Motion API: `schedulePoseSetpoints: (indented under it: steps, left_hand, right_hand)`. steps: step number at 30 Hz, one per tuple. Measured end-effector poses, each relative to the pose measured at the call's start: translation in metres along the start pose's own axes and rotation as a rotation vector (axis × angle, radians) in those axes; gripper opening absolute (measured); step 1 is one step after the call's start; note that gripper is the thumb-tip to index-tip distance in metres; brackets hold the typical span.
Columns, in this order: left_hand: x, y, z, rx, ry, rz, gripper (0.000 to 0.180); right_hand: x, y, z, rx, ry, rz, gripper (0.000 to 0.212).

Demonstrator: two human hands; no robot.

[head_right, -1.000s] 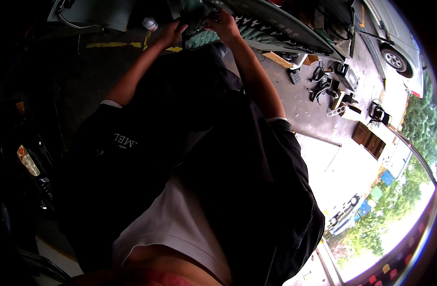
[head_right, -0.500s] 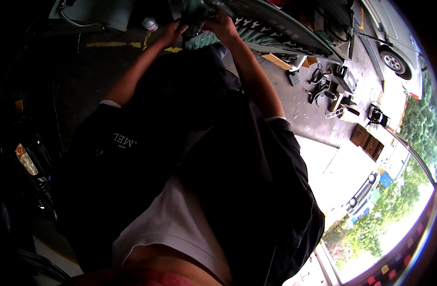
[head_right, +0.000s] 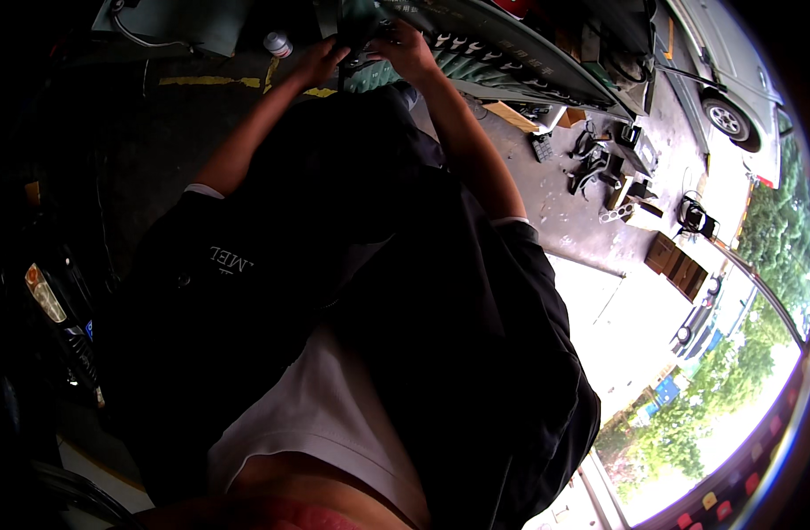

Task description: The person repeatedly picks up wrenches from a tool cart, inspects them, and places them into a drawer. The person handles multiple wrenches one at a time, opening and closing the drawer repeatedly.

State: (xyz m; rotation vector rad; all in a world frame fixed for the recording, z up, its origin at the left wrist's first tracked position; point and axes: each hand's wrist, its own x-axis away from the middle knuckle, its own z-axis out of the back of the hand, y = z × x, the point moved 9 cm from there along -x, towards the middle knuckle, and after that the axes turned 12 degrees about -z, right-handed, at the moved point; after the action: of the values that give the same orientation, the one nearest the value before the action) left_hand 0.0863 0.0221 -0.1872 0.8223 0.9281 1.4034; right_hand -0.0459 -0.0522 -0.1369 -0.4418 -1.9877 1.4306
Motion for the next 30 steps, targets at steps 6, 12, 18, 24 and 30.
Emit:
schedulePoseSetpoints:
  steps: [6,12,18,24,30]
  left_hand:
    - [-0.002,0.002,0.001,-0.029,-0.005,-0.003,0.039]
    - [-0.003,-0.014,-0.005,0.079,0.031,-0.075,0.035]
    - [0.0,0.004,0.0,-0.043,0.006,-0.037,0.033]
    - [-0.002,-0.006,-0.006,0.011,-0.091,0.013,0.033]
    - [-0.001,-0.025,-0.009,0.002,-0.005,0.04,0.039]
  right_hand:
    - [-0.004,0.014,-0.008,0.468,0.07,-0.022,0.028]
    - [0.004,0.01,-0.024,0.855,0.103,-0.002,0.032]
    - [0.005,0.011,-0.02,0.982,0.177,-0.01,0.032]
    - [0.013,0.008,-0.049,1.173,0.041,-0.043,0.031]
    - [0.024,0.001,-0.056,1.118,-0.02,0.025,0.03]
